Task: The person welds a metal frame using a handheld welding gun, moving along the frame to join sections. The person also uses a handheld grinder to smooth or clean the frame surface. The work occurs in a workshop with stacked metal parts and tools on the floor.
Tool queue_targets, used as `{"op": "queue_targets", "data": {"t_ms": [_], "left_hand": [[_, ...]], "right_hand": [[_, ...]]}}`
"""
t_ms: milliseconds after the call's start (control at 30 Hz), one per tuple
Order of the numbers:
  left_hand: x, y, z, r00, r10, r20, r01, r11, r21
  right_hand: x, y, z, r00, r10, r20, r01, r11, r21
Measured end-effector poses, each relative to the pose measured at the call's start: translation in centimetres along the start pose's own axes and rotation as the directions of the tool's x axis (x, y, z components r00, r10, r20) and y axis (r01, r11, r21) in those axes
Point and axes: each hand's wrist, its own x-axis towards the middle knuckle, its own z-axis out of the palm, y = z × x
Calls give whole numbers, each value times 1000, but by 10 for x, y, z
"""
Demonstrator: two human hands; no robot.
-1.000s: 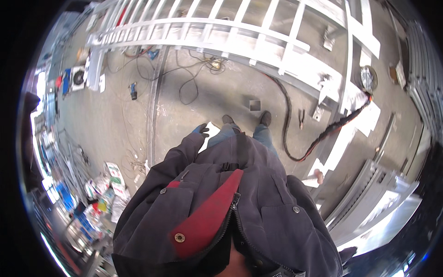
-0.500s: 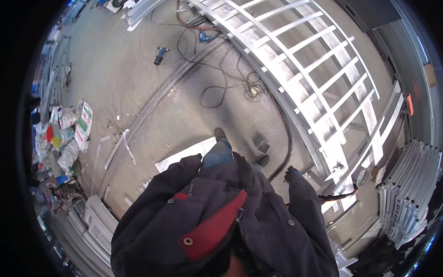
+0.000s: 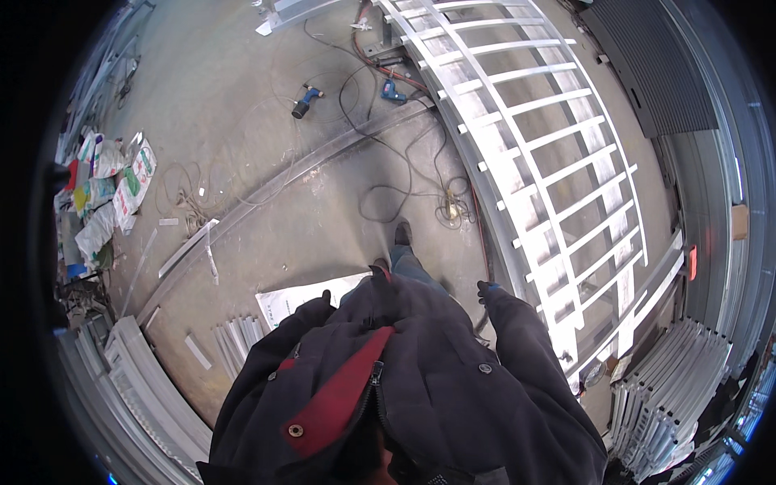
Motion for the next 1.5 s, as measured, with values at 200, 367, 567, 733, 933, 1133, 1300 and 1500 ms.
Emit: {"op": "queue_targets", "data": {"t_ms": [200,367,567,733,933,1133,1300,1500], "left_hand": [[-42,59,-40,997,1,-72,0,1000,16],[-37,105,-88,994,-5,-109,5,1000,6],[-9,152,-186,992,2,-124,8,997,77],[23,200,-299,991,75,-114,-41,961,272],[60,292,-420,977,146,-152,-61,887,457],[80,393,-473,899,285,-332,-335,936,-104],[57,451,-492,847,290,-446,-377,918,-120],[87,507,-514,726,363,-584,-392,916,82]], "right_hand": [[112,-66,-11,991,114,63,-106,987,-119],[95,-201,14,993,15,119,-2,994,-110],[83,-339,74,988,-93,120,89,995,35],[108,-364,113,994,56,96,-65,994,93],[109,-406,140,985,133,113,-136,991,16],[134,-503,126,997,63,44,-62,997,-38],[200,-608,140,999,48,25,-32,891,-454],[225,-721,238,896,-404,187,443,848,-291]]}}
